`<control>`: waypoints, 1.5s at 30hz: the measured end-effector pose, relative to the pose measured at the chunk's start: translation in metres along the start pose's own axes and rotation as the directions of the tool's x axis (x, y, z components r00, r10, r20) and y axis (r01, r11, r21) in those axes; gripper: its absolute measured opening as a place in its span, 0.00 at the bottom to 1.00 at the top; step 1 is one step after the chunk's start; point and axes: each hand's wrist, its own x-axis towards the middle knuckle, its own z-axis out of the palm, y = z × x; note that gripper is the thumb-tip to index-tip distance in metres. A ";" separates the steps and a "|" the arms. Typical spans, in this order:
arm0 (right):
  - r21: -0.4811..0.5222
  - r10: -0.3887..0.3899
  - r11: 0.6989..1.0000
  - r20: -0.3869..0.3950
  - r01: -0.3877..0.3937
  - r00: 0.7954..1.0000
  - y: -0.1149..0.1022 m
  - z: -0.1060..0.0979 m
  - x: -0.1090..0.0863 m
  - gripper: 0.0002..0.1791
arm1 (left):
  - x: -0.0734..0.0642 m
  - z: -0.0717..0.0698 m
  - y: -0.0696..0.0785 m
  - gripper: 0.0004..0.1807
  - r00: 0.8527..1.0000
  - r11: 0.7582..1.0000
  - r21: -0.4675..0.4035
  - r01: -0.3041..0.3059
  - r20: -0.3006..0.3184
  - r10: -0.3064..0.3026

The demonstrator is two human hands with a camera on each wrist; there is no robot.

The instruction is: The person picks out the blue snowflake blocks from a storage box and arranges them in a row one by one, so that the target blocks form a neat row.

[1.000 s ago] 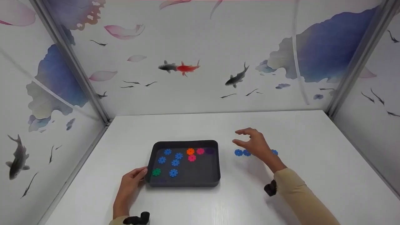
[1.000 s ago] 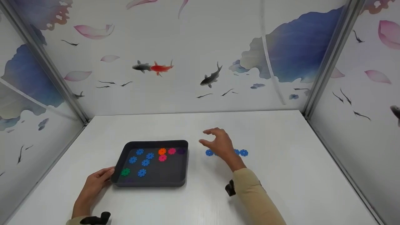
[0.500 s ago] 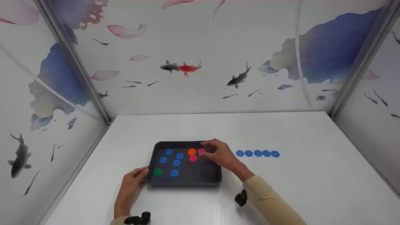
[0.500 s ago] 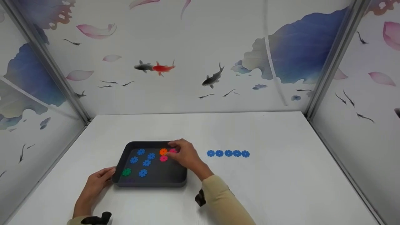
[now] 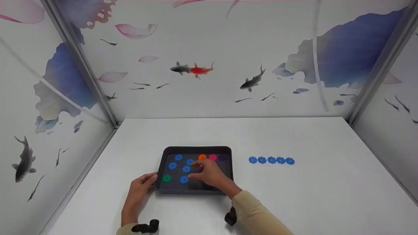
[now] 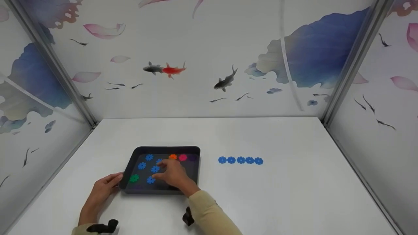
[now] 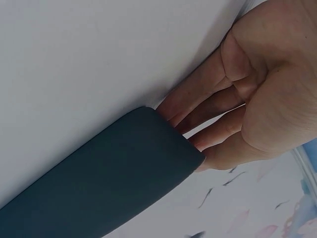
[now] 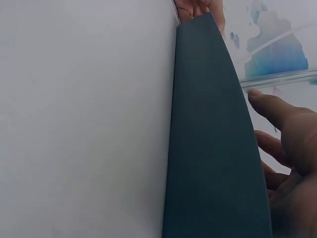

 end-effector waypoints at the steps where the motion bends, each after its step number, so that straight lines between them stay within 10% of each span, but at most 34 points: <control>1: 0.012 -0.002 1.000 0.005 0.002 1.000 0.000 0.003 0.001 0.26 | 0.000 0.000 0.000 0.29 1.000 1.000 -0.002 -0.003 -0.001 0.003; 24: 0.010 0.056 0.998 0.057 -0.057 0.997 0.001 0.033 0.010 0.19 | -0.001 0.002 -0.001 0.24 1.000 0.999 -0.026 -0.023 0.006 0.024; 45: -0.284 0.082 0.956 0.026 -0.071 0.996 -0.006 0.035 0.014 0.16 | -0.002 0.000 0.001 0.25 1.000 1.000 -0.005 -0.010 -0.013 0.010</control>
